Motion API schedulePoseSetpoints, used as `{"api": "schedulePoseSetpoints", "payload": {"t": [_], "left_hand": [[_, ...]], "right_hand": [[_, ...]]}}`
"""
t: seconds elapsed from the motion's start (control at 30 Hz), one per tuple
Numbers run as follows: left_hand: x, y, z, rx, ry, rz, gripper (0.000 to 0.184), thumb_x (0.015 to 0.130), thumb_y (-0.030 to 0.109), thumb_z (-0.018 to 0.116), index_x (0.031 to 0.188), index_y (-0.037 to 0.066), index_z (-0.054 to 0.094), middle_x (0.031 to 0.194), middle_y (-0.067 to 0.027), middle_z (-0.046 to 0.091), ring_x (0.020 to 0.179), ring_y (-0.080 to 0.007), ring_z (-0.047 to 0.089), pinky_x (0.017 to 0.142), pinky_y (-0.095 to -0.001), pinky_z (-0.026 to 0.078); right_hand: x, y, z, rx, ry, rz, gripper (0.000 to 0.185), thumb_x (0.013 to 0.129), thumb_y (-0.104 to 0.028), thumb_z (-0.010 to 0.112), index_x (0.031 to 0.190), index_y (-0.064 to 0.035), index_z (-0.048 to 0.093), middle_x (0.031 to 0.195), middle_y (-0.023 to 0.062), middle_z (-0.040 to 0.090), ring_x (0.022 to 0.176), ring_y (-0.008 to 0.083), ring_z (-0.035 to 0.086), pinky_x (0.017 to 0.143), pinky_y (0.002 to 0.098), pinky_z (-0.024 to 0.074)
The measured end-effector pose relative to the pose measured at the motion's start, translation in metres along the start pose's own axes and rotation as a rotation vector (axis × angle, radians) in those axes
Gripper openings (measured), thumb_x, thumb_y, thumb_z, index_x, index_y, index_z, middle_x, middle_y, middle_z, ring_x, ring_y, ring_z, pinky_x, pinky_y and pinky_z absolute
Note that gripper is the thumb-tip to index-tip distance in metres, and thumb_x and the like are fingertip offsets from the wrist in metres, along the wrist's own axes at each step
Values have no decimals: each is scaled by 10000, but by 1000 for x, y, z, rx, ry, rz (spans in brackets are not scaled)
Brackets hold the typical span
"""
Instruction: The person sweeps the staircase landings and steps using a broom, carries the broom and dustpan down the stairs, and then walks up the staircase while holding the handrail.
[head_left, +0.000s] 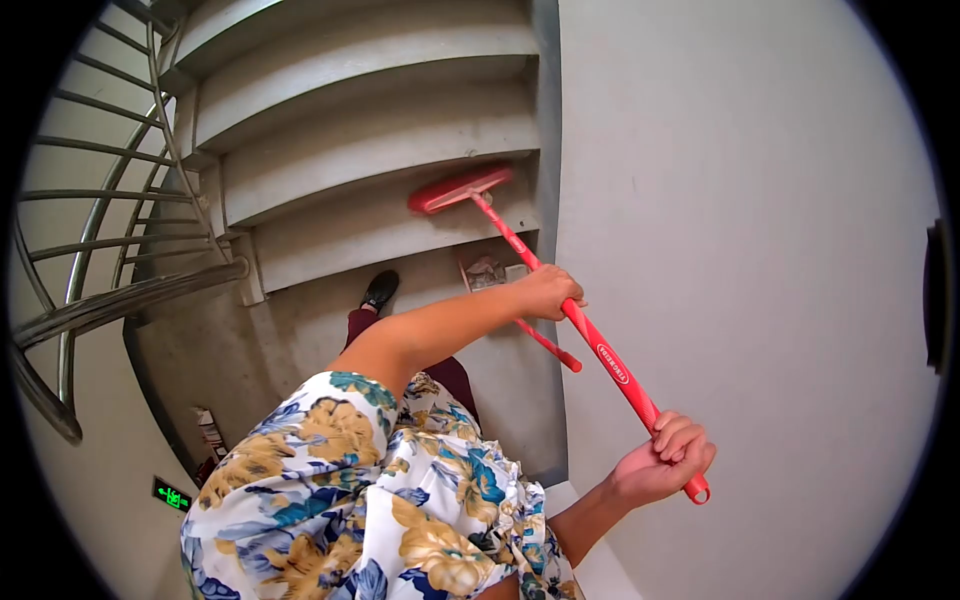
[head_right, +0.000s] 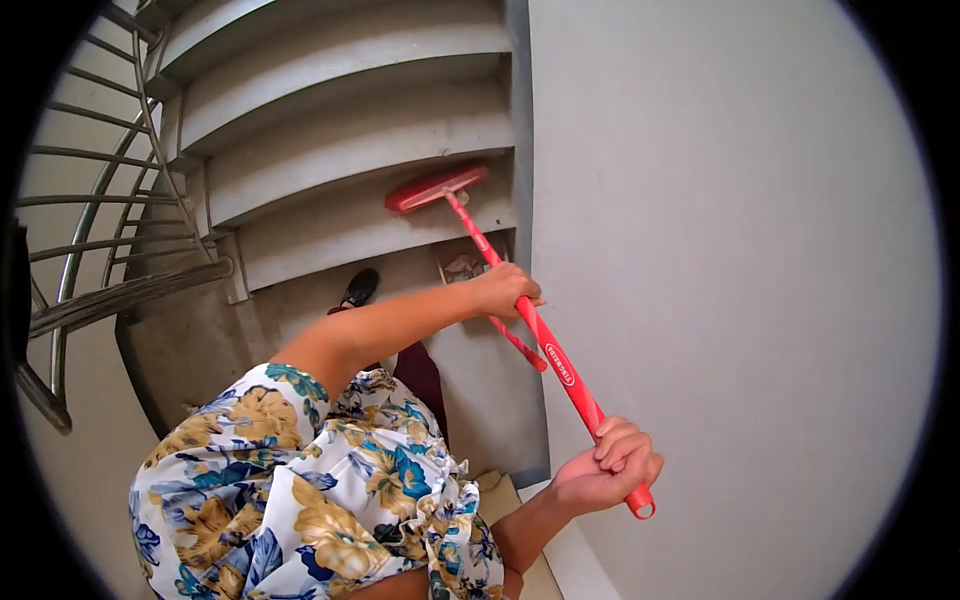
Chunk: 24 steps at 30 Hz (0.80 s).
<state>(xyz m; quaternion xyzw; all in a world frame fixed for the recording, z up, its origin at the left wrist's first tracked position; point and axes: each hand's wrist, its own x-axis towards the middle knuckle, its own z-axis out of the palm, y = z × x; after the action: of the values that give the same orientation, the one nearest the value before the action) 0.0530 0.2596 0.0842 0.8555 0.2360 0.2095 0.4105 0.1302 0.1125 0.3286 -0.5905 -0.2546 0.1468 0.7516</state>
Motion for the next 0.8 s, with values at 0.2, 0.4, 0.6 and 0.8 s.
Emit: {"api": "schedulePoseSetpoints", "payload": {"t": [0.2, 0.4, 0.6, 0.8], "left_hand": [[-8, 23, 28, -93, -192, 7, 217, 759, 237, 631, 632, 63, 603, 631, -142, 589, 665, -336, 578, 606, -424, 449], [-22, 61, 57, -148, -328, 54, 243, 723, 283, 630, 615, 68, 601, 633, -139, 595, 656, -339, 581, 610, -424, 454], [-34, 112, 71, -199, -430, 176, 150, 643, 210, 628, 609, 67, 593, 626, -142, 593, 661, -341, 586, 632, -432, 454], [-26, 90, 30, -149, -338, 103, 109, 618, 158, 648, 691, 80, 626, 669, -121, 611, 730, -327, 597, 659, -435, 456]], "right_hand": [[-21, -17, -17, -99, 188, 15, 314, 855, -24, 364, 582, -126, 247, 497, -14, 246, 470, 83, 234, 525, 242, 290], [-34, -43, -45, -143, 312, 8, 341, 872, -46, 378, 573, -126, 234, 488, -23, 220, 455, 78, 205, 492, 229, 246], [-39, -84, -80, -115, 417, -131, 363, 911, -104, 354, 569, -128, 235, 477, -30, 235, 398, 57, 197, 424, 202, 192], [-35, -62, -86, 144, 141, -132, 388, 926, -139, 394, 578, -146, 224, 504, -30, 233, 433, 64, 217, 444, 222, 207]]}}
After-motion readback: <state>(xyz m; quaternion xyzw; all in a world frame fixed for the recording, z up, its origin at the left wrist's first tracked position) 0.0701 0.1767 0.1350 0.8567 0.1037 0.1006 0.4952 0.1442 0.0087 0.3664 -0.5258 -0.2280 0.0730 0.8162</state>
